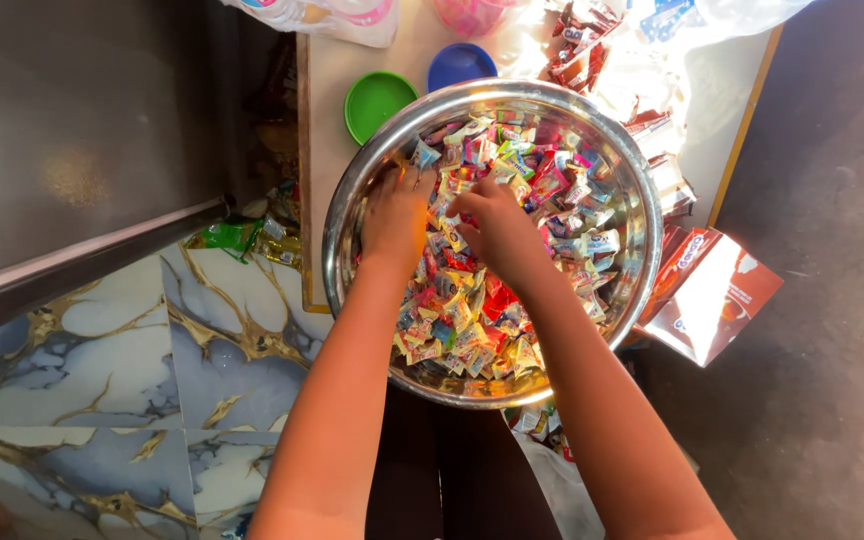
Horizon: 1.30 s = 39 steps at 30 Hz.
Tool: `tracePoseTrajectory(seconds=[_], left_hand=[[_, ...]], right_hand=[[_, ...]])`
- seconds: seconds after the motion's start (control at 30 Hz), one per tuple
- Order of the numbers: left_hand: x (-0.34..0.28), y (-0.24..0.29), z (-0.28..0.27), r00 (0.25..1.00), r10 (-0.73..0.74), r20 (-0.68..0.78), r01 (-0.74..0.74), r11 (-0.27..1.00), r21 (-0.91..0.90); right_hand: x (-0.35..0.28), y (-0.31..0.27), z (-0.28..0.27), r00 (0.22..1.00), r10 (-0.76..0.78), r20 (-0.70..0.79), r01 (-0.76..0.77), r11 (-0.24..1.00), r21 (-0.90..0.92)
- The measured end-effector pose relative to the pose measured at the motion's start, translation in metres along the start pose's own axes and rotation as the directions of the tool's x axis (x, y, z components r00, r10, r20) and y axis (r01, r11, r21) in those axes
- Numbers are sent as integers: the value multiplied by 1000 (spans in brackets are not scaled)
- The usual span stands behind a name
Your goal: Mixing assorted wrapped candies in a large metal bowl.
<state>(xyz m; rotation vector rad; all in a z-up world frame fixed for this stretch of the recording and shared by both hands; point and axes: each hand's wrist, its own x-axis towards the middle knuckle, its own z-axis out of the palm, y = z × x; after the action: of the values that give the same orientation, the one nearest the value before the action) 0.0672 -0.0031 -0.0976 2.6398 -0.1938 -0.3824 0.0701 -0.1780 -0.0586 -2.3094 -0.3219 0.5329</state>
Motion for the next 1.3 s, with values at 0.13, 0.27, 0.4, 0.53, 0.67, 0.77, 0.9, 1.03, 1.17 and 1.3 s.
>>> tracePoseTrajectory(seconds=[0.13, 0.27, 0.4, 0.53, 0.67, 0.77, 0.9, 1.03, 1.17, 1.3], left_hand=[[-5, -5, 5, 998, -25, 64, 21, 998, 56], [-13, -6, 6, 999, -41, 30, 40, 999, 13], [-25, 2, -7, 986, -156, -52, 142, 968, -209], [-42, 9, -23, 957, -289, -9, 252, 850, -463], [-61, 8, -27, 941, -337, -34, 237, 726, -646], [-77, 0, -16, 931, -361, -46, 235, 693, -681], [-95, -5, -12, 924, -383, -5, 265, 647, -715], [-93, 16, -48, 892, -428, 146, 407, 622, -669], [-101, 19, -46, 855, -434, 285, 519, 691, -504], [-109, 16, -31, 957, -258, 135, 289, 896, -338]], right_hand=[[0, -4, 10, 997, 13, 73, -13, 1000, -3], [-10, -8, 29, 998, 5, 55, -3, 1000, -29], [-18, 0, 59, 998, 9, -67, -20, 985, -169], [-20, 2, 71, 995, 61, -74, -74, 979, -189], [-22, 0, 64, 979, 178, -97, -180, 984, -9], [-27, -2, 48, 957, 283, -67, -262, 939, 221], [-42, 17, 42, 932, 355, 70, -245, 475, 845], [-48, -12, 15, 799, 553, 234, -350, 112, 930], [-64, -1, 28, 843, 479, 245, -309, 58, 949], [-73, -11, 32, 855, 457, 244, -501, 612, 612]])
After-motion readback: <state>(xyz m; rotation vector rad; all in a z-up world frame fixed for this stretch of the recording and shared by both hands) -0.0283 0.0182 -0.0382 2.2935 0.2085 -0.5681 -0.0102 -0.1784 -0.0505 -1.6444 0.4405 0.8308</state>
